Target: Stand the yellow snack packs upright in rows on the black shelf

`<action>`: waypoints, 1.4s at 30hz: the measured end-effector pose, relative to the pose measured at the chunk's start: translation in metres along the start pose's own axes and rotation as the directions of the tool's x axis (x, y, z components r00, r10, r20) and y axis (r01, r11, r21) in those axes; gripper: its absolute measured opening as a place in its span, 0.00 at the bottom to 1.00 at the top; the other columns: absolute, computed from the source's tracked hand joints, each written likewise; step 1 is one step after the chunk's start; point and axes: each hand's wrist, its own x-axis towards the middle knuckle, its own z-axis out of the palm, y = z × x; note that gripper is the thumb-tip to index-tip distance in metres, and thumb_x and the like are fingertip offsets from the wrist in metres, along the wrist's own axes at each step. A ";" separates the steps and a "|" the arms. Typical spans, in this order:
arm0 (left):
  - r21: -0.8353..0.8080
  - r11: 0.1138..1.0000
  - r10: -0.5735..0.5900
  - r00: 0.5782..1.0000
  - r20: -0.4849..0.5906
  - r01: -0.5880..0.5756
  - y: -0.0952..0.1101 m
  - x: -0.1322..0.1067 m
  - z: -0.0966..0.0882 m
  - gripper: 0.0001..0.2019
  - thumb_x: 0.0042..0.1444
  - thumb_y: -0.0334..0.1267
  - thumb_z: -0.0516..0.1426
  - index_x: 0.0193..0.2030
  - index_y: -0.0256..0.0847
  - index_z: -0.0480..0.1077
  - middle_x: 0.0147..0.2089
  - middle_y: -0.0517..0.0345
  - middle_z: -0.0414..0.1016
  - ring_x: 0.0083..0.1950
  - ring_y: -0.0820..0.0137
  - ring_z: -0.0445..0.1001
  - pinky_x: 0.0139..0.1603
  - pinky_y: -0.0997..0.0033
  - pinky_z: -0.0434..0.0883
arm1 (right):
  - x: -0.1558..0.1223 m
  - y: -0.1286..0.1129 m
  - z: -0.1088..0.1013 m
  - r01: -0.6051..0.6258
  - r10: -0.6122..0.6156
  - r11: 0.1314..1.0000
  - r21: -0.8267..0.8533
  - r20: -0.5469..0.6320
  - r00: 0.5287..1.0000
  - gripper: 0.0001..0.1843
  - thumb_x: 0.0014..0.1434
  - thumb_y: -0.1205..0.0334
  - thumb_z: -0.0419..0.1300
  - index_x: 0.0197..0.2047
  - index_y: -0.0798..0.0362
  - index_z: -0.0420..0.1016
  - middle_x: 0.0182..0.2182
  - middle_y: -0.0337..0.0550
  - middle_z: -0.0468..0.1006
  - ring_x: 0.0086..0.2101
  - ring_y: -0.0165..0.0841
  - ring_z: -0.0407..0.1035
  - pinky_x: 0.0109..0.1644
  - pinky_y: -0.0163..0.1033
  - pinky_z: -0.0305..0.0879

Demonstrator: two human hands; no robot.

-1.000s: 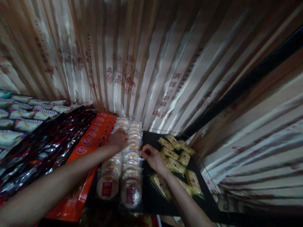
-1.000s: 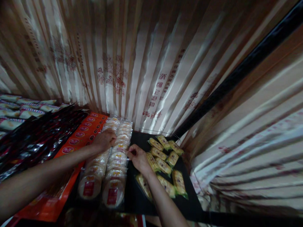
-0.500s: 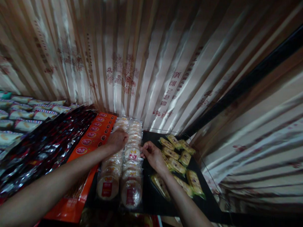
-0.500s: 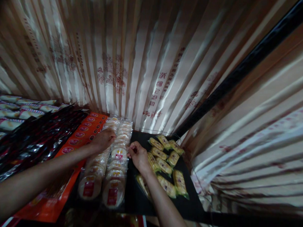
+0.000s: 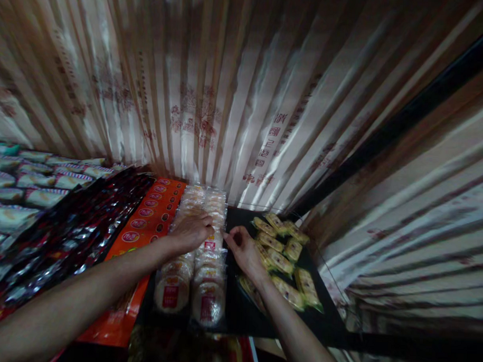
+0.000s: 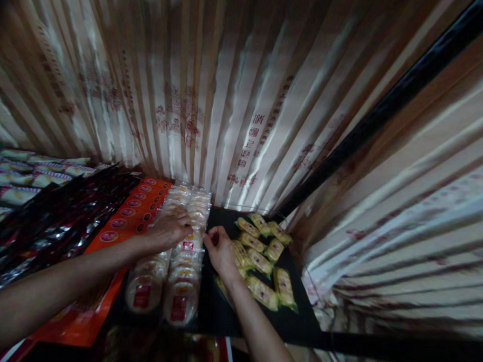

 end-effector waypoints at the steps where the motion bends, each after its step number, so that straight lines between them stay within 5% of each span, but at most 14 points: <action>1: -0.002 1.000 0.000 1.000 0.001 0.000 -0.001 0.000 0.001 0.08 0.57 0.33 0.51 0.34 0.39 0.71 0.39 0.53 0.69 0.45 0.64 0.64 0.41 0.67 0.63 | -0.003 0.000 -0.003 0.003 -0.003 1.000 -0.030 0.008 1.000 0.14 0.54 0.48 0.54 0.29 0.51 0.63 0.23 0.35 0.66 0.24 0.29 0.61 0.30 0.34 0.58; 9: -0.028 0.999 -0.035 0.999 0.037 0.037 0.002 0.002 -0.004 0.08 0.56 0.33 0.51 0.34 0.40 0.72 0.39 0.54 0.70 0.45 0.65 0.64 0.40 0.68 0.63 | -0.019 0.009 -0.007 -0.097 0.043 0.986 0.138 0.349 0.936 0.14 0.50 0.50 0.59 0.29 0.53 0.71 0.21 0.33 0.67 0.23 0.26 0.59 0.28 0.31 0.54; 16: -0.113 0.992 -0.055 0.997 0.062 0.062 -0.001 0.002 -0.005 0.09 0.54 0.31 0.51 0.36 0.42 0.72 0.39 0.55 0.72 0.44 0.65 0.65 0.42 0.68 0.64 | -0.017 0.011 0.006 -0.153 0.092 0.952 0.267 0.229 0.969 0.13 0.47 0.51 0.60 0.26 0.53 0.70 0.20 0.34 0.68 0.23 0.27 0.61 0.28 0.32 0.57; 21: -0.180 0.979 -0.087 0.995 0.048 0.094 0.000 0.001 -0.013 0.11 0.54 0.31 0.49 0.34 0.41 0.73 0.38 0.56 0.72 0.43 0.66 0.66 0.45 0.67 0.63 | -0.016 0.016 0.009 -0.116 0.091 0.971 0.211 0.126 0.988 0.12 0.50 0.52 0.58 0.28 0.53 0.71 0.22 0.36 0.70 0.24 0.28 0.63 0.29 0.32 0.59; 29: -0.148 0.988 -0.027 0.999 0.027 0.030 0.005 -0.006 -0.016 0.13 0.55 0.48 0.54 0.38 0.40 0.71 0.40 0.55 0.71 0.45 0.64 0.67 0.47 0.65 0.64 | -0.012 0.018 0.015 -0.031 0.031 0.999 0.040 0.007 0.999 0.12 0.52 0.52 0.56 0.28 0.52 0.72 0.23 0.39 0.74 0.25 0.30 0.66 0.30 0.33 0.62; 36: -0.088 0.993 -0.073 0.993 0.089 0.081 0.013 -0.006 -0.017 0.06 0.53 0.38 0.56 0.36 0.39 0.70 0.41 0.53 0.71 0.46 0.63 0.67 0.44 0.66 0.66 | -0.025 0.009 0.007 -0.084 0.084 0.996 0.014 -0.043 0.996 0.15 0.51 0.49 0.56 0.35 0.52 0.69 0.28 0.40 0.74 0.25 0.30 0.66 0.29 0.34 0.61; 42: -0.075 0.990 -0.111 0.987 0.120 0.120 0.018 -0.006 -0.024 0.06 0.53 0.37 0.55 0.34 0.38 0.70 0.41 0.52 0.72 0.45 0.63 0.68 0.44 0.65 0.67 | -0.043 0.010 -0.006 -0.097 0.116 0.991 -0.097 0.207 0.972 0.14 0.50 0.49 0.57 0.27 0.52 0.69 0.19 0.34 0.67 0.22 0.27 0.60 0.26 0.32 0.52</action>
